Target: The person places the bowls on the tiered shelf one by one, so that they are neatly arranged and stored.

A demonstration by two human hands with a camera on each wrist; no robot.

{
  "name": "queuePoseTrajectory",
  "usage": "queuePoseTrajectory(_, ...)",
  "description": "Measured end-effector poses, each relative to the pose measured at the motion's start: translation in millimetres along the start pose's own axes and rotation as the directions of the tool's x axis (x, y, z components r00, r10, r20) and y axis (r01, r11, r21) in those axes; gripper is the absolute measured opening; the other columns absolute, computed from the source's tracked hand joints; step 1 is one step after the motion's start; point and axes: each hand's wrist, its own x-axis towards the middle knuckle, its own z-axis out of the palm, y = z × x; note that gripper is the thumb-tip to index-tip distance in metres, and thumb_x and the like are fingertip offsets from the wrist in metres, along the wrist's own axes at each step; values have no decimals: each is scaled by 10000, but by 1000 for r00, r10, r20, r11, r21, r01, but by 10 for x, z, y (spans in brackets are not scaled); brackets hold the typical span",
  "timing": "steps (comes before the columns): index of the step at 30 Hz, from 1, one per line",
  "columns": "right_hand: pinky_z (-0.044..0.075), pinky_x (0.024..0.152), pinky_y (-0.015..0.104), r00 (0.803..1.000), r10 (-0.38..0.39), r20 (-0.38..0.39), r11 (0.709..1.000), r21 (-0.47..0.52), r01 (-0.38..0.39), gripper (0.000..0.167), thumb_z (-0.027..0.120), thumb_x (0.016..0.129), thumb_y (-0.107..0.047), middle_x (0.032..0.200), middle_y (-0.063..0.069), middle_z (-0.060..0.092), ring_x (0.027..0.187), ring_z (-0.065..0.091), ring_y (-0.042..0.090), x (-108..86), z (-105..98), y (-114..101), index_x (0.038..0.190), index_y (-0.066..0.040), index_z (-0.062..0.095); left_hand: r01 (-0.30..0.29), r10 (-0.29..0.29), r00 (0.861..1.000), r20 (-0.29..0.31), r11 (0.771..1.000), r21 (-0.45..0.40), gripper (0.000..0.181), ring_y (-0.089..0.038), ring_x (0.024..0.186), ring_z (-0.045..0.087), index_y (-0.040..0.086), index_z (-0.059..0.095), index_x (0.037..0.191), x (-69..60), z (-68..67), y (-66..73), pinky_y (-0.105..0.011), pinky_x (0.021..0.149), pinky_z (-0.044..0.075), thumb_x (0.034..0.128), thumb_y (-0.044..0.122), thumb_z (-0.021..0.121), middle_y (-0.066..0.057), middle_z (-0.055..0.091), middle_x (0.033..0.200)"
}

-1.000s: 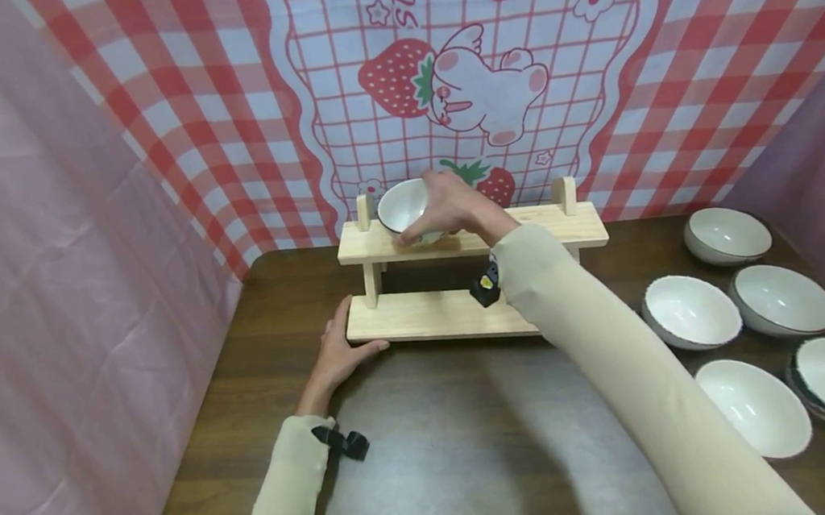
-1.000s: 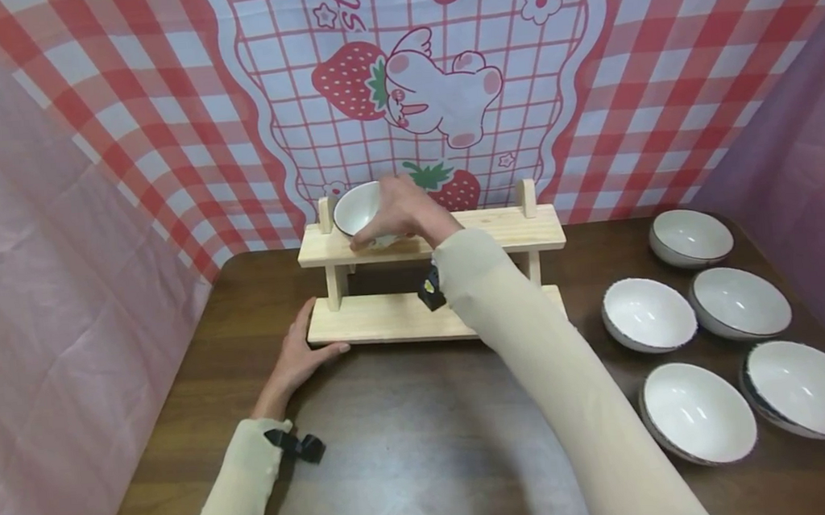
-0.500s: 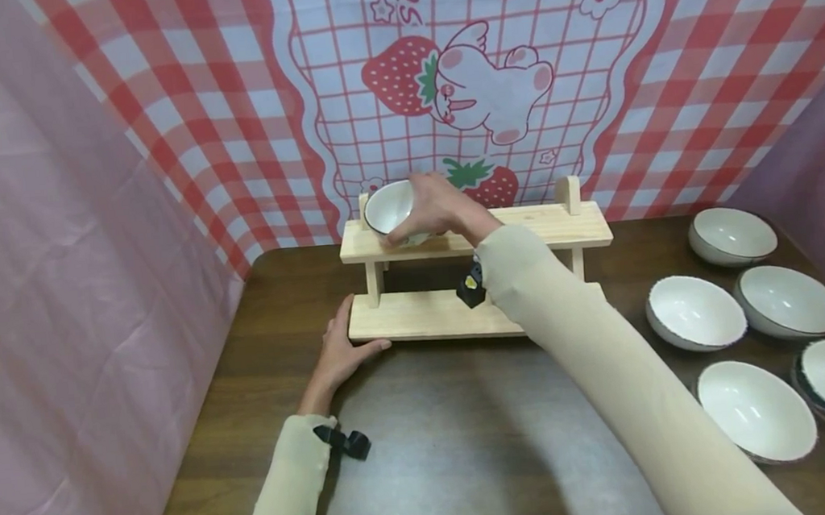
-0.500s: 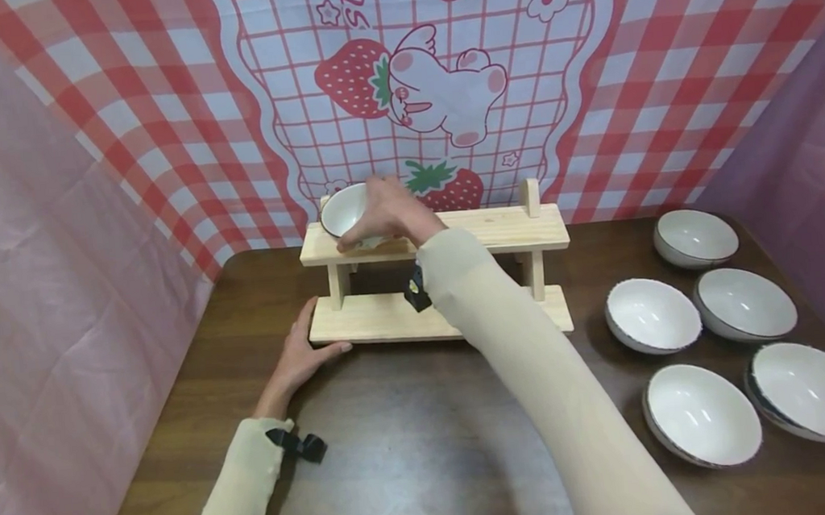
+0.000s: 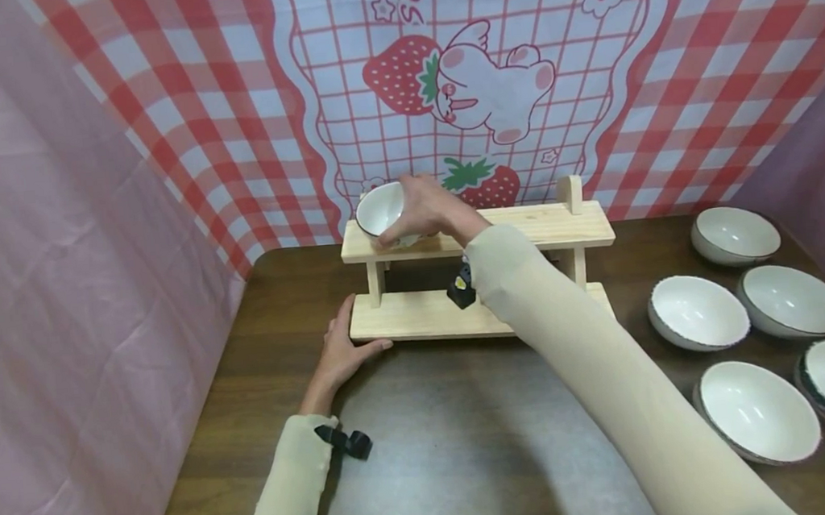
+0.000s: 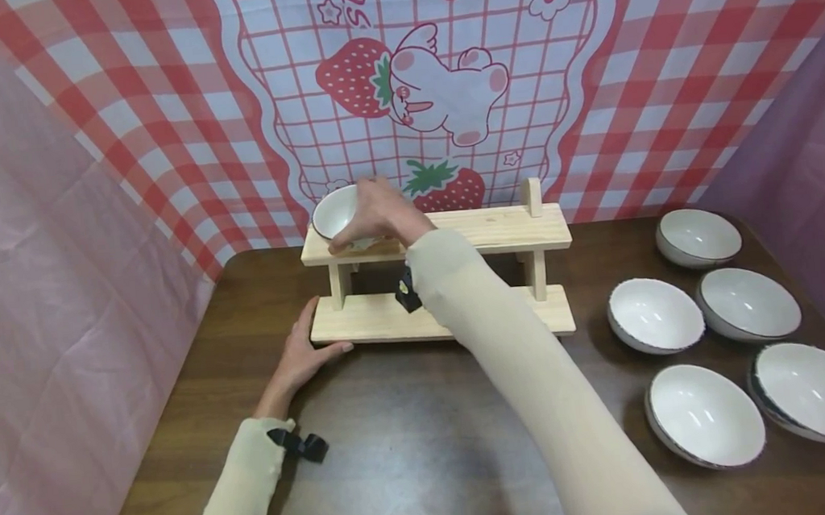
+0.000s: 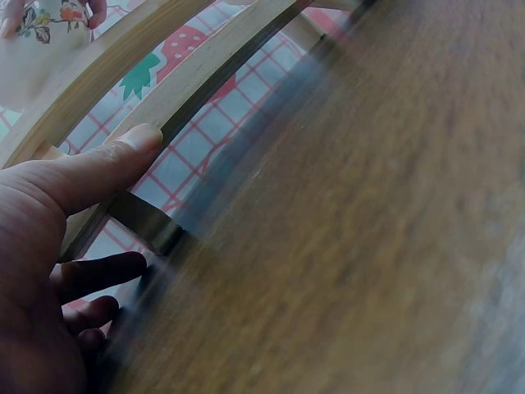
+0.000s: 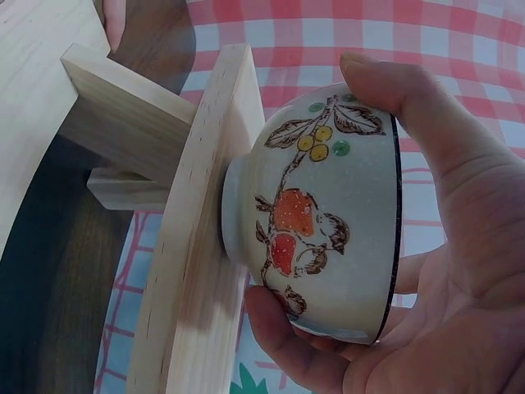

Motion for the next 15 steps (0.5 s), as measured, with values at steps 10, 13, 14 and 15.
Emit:
queuePoseTrajectory(10, 578, 838, 370, 1000, -18, -8, 1000, -4, 18, 998, 908, 655, -409, 1304, 157, 540, 1133, 562, 273, 35, 55, -29, 1440, -56, 402, 12, -12, 1000, 2, 1000, 1, 1092, -401, 1396, 348, 149, 211, 1605, -7, 4, 22, -625, 1161, 289, 760, 321, 881, -158, 345, 1608)
queuePoseTrajectory(13, 577, 852, 373, 999, -31, -14, 999, -8, 31, 995, 911, 647, -412, 1290, 152, 559, 1120, 574, 271, 46, 65, -35, 1428, -48, 412, 20, -20, 1000, 4, 1000, 2, 1093, -403, 1398, 344, 156, 208, 1606, -7, 6, 23, -623, 1162, 290, 761, 322, 881, -156, 342, 1608)
queuePoseTrajectory(14, 574, 864, 373, 999, -36, -15, 999, -10, 36, 992, 910, 646, -413, 1284, 149, 568, 1117, 578, 270, 48, 67, -38, 1424, -46, 416, 23, -23, 1000, 5, 1000, 2, 1093, -403, 1401, 341, 160, 206, 1606, -7, 5, 23, -624, 1162, 290, 761, 325, 880, -154, 341, 1609)
queuePoseTrajectory(15, 571, 874, 376, 999, -38, -14, 999, -9, 38, 992, 911, 644, -412, 1282, 148, 572, 1115, 581, 270, 51, 68, -41, 1422, -44, 417, 27, -27, 1000, 5, 1000, 2, 1094, -403, 1402, 339, 162, 206, 1607, -7, 3, 24, -624, 1162, 289, 761, 326, 880, -153, 340, 1610)
